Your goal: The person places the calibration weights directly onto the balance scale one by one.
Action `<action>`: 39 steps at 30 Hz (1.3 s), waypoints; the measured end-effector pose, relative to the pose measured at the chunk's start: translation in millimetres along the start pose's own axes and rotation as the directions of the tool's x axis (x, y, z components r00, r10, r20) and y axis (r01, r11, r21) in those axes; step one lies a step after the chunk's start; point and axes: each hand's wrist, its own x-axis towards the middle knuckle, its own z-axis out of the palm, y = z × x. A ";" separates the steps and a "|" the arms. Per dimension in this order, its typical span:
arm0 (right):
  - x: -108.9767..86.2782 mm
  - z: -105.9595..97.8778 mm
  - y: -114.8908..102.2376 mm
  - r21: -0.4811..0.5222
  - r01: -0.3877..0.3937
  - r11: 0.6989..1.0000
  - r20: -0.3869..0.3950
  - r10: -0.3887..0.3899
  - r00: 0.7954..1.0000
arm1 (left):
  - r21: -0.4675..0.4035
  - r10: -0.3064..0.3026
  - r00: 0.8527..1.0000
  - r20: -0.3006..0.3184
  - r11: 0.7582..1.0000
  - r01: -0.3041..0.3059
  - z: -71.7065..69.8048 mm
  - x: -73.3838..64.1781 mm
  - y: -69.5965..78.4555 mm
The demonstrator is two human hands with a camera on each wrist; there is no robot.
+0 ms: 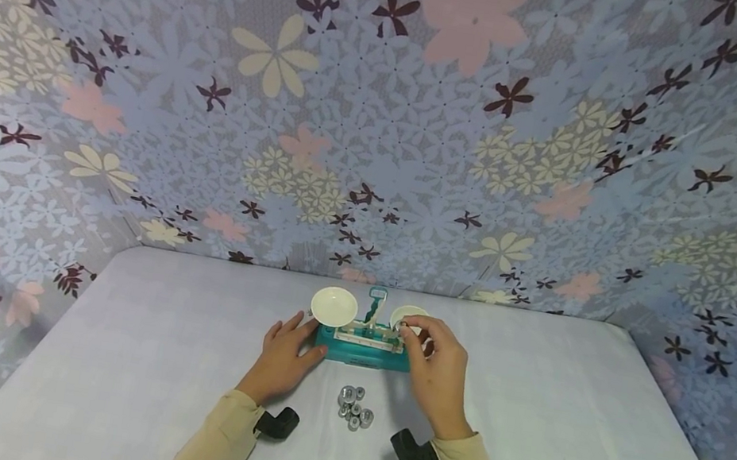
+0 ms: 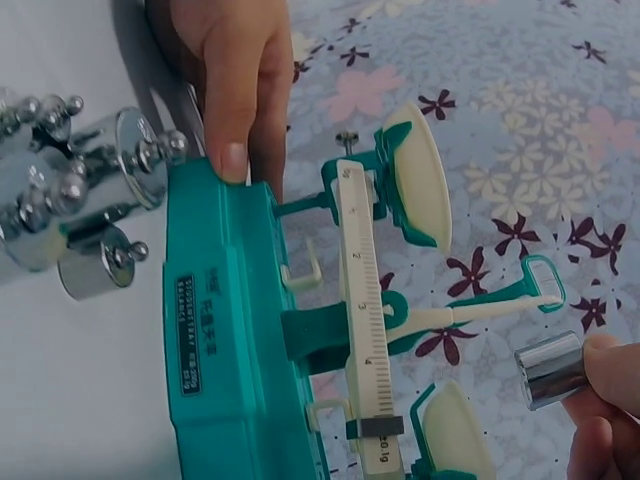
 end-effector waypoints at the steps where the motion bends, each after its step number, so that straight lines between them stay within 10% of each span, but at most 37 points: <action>1: 0.9 -0.1 0.5 -0.002 0.003 1.000 -0.006 -0.003 1.000 | 0.002 0.000 1.000 0.001 1.000 0.000 -0.2 0.1 0.2; 39: 10.8 0.6 39.5 -0.030 -0.079 0.996 -0.081 0.076 0.994 | 0.005 -0.026 1.000 0.009 1.000 0.026 6.3 2.0 -8.1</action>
